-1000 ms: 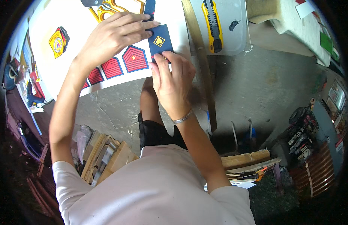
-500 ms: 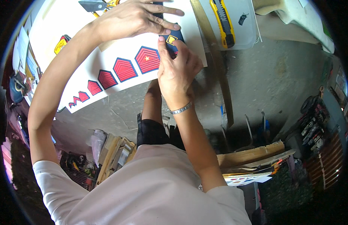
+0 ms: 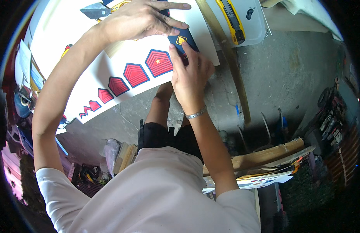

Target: The person uses a hot glue gun to apply adhesive to small paper patches and presses them onto a white board. They handle several patches one at a time, aligning and smoothing each before moving to the next.

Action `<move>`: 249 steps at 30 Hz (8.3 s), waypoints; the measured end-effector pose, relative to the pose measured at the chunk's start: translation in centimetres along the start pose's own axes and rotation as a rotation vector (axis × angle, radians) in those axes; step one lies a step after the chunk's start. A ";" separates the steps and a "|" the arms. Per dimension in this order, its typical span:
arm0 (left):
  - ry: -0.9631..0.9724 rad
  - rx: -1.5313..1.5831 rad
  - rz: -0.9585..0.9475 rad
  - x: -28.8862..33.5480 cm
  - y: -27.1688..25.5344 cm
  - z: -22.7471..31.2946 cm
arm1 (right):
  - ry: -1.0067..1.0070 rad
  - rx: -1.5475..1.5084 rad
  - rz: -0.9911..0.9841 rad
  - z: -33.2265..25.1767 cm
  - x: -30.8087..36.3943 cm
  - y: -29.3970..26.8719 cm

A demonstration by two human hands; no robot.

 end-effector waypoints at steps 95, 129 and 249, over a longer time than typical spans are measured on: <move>0.013 0.222 0.020 -0.1 0.6 -2.3 | -0.023 0.025 -0.016 1.4 2.2 0.9; 0.078 0.174 -0.010 0.2 1.5 -2.8 | -0.176 0.054 -0.092 3.8 4.0 0.6; -0.886 0.009 0.318 3.7 1.6 12.9 | -0.253 0.136 -0.406 0.2 1.1 -3.3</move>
Point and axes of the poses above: each hand's wrist, its own x-axis away from the middle knuckle, its own y-axis out of the palm, z = x × y, the point moved 6 cm from there along -x, towards the middle knuckle, and after that the axes turned 8 degrees about y, right-handed, at the moved point
